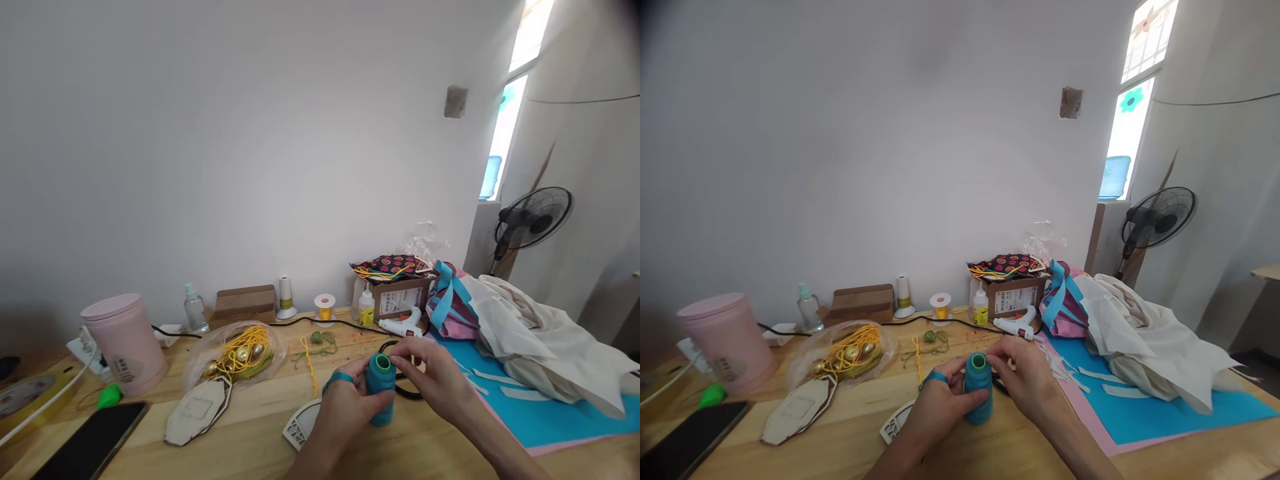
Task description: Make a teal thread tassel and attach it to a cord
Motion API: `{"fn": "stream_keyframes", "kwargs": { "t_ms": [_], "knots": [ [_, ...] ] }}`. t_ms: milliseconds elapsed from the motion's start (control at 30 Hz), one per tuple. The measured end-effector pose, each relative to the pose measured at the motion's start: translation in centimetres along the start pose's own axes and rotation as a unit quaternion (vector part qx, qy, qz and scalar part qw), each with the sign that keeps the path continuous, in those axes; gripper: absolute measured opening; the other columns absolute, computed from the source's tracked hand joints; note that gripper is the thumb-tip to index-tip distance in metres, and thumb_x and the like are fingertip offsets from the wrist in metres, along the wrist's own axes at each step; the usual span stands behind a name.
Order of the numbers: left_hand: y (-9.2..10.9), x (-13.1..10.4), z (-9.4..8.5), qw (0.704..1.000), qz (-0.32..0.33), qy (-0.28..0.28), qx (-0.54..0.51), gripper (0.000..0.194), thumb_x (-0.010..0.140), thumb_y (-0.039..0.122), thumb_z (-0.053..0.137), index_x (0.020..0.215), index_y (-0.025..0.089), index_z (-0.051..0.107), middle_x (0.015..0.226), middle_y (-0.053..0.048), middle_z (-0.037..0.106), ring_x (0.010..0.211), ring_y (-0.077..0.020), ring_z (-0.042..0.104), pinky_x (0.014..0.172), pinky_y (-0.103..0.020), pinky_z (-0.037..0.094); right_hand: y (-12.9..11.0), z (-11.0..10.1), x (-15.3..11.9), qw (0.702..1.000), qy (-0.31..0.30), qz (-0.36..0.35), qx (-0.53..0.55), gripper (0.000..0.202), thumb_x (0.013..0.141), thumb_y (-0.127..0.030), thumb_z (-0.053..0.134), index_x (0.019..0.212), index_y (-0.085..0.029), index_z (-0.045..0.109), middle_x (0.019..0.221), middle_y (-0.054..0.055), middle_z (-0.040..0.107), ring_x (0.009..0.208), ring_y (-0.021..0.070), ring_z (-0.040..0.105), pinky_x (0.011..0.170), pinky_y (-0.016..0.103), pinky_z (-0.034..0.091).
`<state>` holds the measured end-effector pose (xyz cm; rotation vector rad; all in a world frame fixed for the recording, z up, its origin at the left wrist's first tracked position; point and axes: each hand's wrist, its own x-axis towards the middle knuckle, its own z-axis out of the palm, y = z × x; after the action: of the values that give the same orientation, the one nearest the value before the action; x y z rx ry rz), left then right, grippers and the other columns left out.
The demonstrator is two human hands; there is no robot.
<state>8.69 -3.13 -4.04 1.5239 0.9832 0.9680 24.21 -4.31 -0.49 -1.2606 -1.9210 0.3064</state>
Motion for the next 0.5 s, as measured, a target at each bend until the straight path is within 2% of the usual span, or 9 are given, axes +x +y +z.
{"fn": "stream_keyframes", "kwargs": {
  "t_ms": [100,167,233,400,500],
  "knots": [
    [0.7,0.1,0.0,1.000,0.015,-0.016,0.020,0.017,0.056,0.022,0.065,0.072,0.019,0.060,0.051,0.007,0.029,0.050,-0.0085,0.021,0.046,-0.022,0.018,-1.0,-0.8,0.2,0.997,0.061,-0.037,-0.010,0.020,0.079,-0.027,0.046,0.067,-0.020,0.060,0.071,0.003,0.063,0.070,0.0175,0.057,0.063,0.027,0.043],
    [0.8,0.2,0.0,0.999,0.020,-0.021,0.015,0.013,0.056,0.021,0.065,0.066,0.018,0.058,0.052,0.007,0.028,0.051,-0.0084,0.021,0.047,-0.022,0.018,-1.3,-1.2,0.4,0.993,0.116,-0.037,-0.002,0.018,0.079,-0.028,0.046,0.069,-0.020,0.059,0.074,0.004,0.063,0.073,0.0182,0.057,0.066,0.028,0.044],
    [0.8,0.1,0.0,1.000,0.023,-0.019,0.001,0.013,0.056,0.022,0.065,0.066,0.018,0.057,0.053,0.006,0.030,0.052,-0.0085,0.022,0.047,-0.021,0.019,-1.2,-1.2,0.5,0.991,0.132,-0.030,0.003,0.018,0.079,-0.030,0.047,0.071,-0.020,0.060,0.076,0.004,0.063,0.075,0.0186,0.057,0.067,0.028,0.045],
    [0.8,-0.2,0.1,1.000,0.018,-0.011,0.006,0.023,0.058,0.022,0.063,0.082,0.020,0.062,0.056,0.006,0.034,0.053,-0.0089,0.024,0.047,-0.021,0.021,0.1,-0.3,0.2,0.999,0.038,0.004,0.016,0.021,0.079,-0.032,0.046,0.074,-0.021,0.063,0.074,0.002,0.065,0.071,0.0178,0.058,0.060,0.026,0.045],
    [0.7,-0.1,-0.1,0.999,0.018,-0.017,0.024,0.025,0.058,0.021,0.062,0.083,0.020,0.062,0.058,0.005,0.039,0.054,-0.0091,0.028,0.048,-0.021,0.023,0.2,-0.3,0.0,1.000,0.004,0.026,0.013,0.019,0.077,-0.032,0.048,0.071,-0.021,0.063,0.070,0.002,0.065,0.064,0.0167,0.057,0.056,0.025,0.044]
  ]
}}
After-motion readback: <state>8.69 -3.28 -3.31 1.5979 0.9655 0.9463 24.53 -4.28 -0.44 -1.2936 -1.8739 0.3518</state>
